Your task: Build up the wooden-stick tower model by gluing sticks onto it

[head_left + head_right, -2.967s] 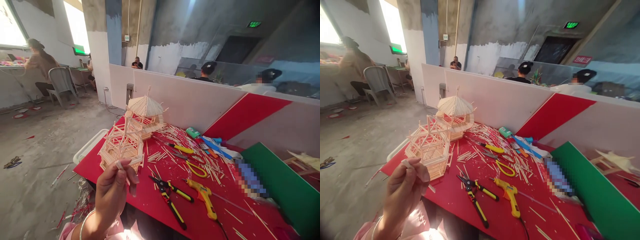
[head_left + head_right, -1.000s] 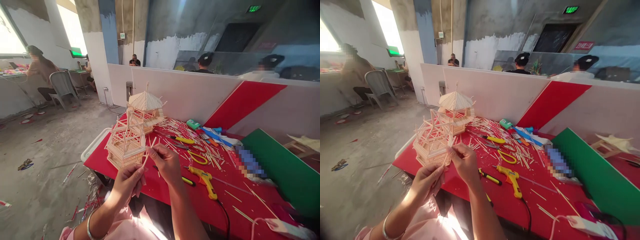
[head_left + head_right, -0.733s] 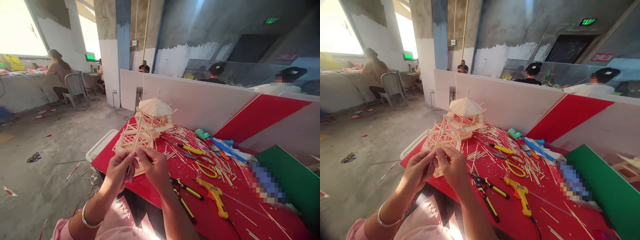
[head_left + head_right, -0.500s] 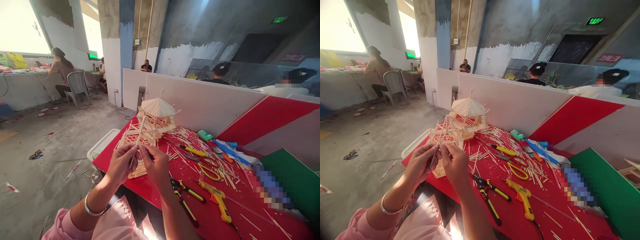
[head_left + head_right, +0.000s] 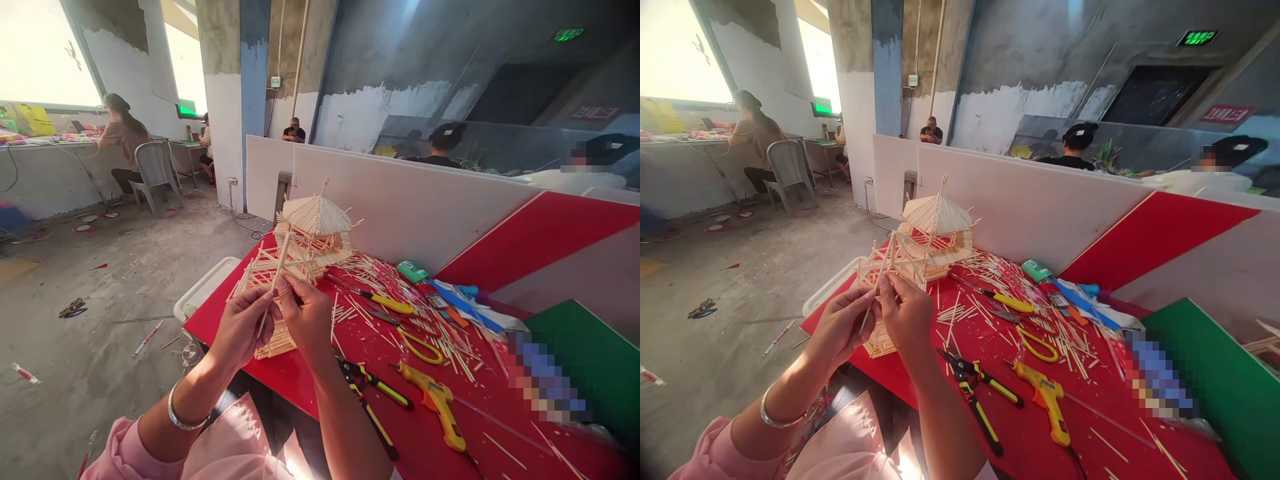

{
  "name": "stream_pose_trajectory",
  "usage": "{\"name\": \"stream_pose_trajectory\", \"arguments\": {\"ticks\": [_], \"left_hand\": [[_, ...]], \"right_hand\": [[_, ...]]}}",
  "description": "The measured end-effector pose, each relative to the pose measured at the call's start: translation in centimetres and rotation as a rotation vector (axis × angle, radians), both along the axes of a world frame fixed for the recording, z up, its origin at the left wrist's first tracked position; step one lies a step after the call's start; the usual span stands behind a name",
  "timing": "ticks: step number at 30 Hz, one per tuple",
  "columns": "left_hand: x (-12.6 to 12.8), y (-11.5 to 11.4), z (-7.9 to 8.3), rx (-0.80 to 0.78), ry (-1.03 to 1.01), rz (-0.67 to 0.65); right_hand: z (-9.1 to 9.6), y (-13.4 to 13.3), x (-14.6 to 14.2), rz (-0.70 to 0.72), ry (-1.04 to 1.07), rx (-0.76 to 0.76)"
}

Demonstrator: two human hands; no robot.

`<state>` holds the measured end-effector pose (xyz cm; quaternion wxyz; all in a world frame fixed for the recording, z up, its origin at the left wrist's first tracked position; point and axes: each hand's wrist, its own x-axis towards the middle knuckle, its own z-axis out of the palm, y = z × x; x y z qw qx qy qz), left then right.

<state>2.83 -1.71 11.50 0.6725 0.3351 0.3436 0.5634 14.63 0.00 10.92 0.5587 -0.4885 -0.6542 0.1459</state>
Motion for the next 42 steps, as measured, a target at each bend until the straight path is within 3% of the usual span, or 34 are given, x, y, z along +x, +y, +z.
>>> {"name": "stream_pose_trajectory", "arguments": {"ticks": [19, 26, 42], "left_hand": [[-0.14, 0.06, -0.58, 0.026, -0.011, 0.004], [-0.12, 0.15, -0.71, 0.031, -0.011, 0.007], [-0.23, 0.21, -0.67, 0.045, -0.004, -0.005]], "right_hand": [[0.41, -0.1, -0.08, 0.089, 0.033, -0.059], [0.79, -0.25, -0.19, 0.185, 0.136, -0.117], [0.62, 0.24, -0.45, 0.237, 0.251, -0.16]]}}
